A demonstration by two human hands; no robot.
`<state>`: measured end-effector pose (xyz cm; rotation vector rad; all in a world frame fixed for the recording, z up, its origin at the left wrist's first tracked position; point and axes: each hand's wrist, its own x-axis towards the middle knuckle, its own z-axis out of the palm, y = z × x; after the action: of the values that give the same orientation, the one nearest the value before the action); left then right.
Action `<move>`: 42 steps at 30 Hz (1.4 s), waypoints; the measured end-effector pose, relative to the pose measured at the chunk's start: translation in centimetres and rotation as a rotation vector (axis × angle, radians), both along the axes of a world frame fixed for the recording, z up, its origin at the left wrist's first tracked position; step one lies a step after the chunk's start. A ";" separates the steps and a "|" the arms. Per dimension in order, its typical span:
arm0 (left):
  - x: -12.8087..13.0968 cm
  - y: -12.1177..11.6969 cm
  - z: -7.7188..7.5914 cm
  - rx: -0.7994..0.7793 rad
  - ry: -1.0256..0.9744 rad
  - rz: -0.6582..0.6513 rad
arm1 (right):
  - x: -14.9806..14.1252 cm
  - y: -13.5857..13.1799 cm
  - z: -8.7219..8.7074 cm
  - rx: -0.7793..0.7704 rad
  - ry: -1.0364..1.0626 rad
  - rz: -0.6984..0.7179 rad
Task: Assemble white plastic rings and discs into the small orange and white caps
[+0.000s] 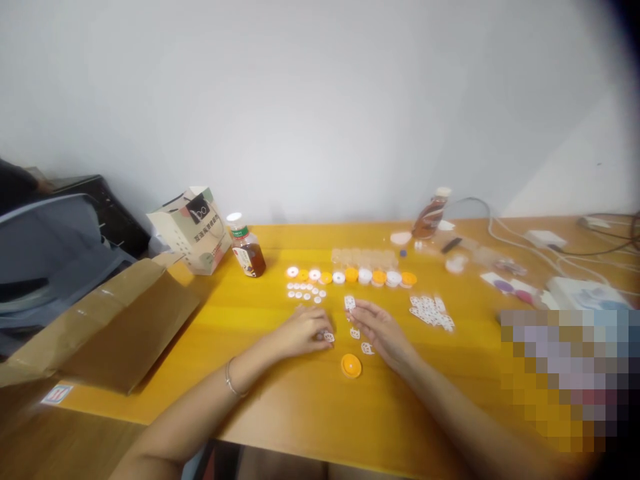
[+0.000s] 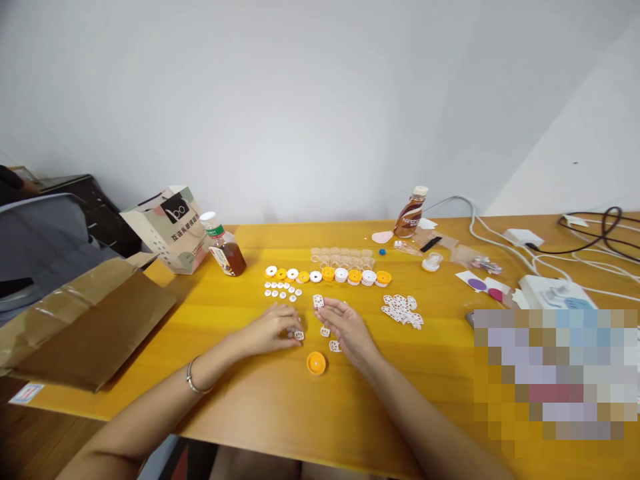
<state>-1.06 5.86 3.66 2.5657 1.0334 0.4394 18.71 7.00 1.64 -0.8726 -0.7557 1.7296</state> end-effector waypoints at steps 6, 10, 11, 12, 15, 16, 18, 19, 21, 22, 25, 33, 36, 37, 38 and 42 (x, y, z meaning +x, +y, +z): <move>0.2 -0.4 -1.2 0.059 -0.009 0.035 | 0.0 -0.2 0.1 0.010 -0.017 -0.011; 0.5 -0.6 -1.7 0.073 -0.056 0.044 | 0.0 -0.2 0.1 0.015 -0.016 -0.015; 0.6 -0.6 -1.7 0.068 -0.082 0.044 | 0.0 -0.1 0.1 0.016 -0.017 -0.017; 0.7 -0.7 -1.7 0.059 -0.122 0.050 | 0.0 -0.1 0.1 0.016 -0.018 -0.020; 0.9 -0.8 -1.2 -0.014 -0.343 0.113 | 0.0 0.0 0.0 0.019 -0.024 -0.023; 0.9 -0.8 -1.1 -0.066 -0.442 0.145 | 0.0 -0.1 0.0 0.019 -0.028 -0.023; 1.0 -0.6 -0.8 -0.222 -0.652 0.218 | 0.0 -0.2 0.1 0.018 -0.039 -0.014; 1.1 -0.5 -0.8 -0.315 -0.752 0.255 | -0.1 -0.2 0.1 0.016 -0.046 -0.011; 1.2 -0.1 -0.9 -0.481 -0.927 0.342 | -0.2 -0.4 0.2 0.009 -0.056 -0.013; 1.3 0.1 -1.0 -0.544 -1.000 0.391 | -0.3 -0.4 0.2 0.005 -0.060 -0.016; 2.0 0.9 -1.0 -0.683 -1.174 0.527 | -0.4 -0.5 0.2 -0.004 -0.075 -0.023; 3.9 1.8 0.6 -0.718 -1.237 0.441 | -0.4 -0.4 0.1 0.007 -0.077 -0.025; 4.2 1.8 0.4 -0.595 -1.122 0.403 | -0.4 -0.5 0.2 0.002 -0.066 -0.026; 4.3 1.7 0.3 -0.576 -1.075 0.422 | -0.4 -0.5 0.2 -0.002 -0.060 -0.024; 4.3 1.7 0.1 -0.568 -1.027 0.450 | -0.4 -0.5 0.2 -0.006 -0.054 -0.018; 4.3 1.8 -0.6 -0.574 -0.893 0.532 | -0.4 -0.5 0.1 0.001 -0.048 0.010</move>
<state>3.25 7.66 3.04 1.3217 1.2057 1.0940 18.32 6.48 1.69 -0.9136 -0.7938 1.7226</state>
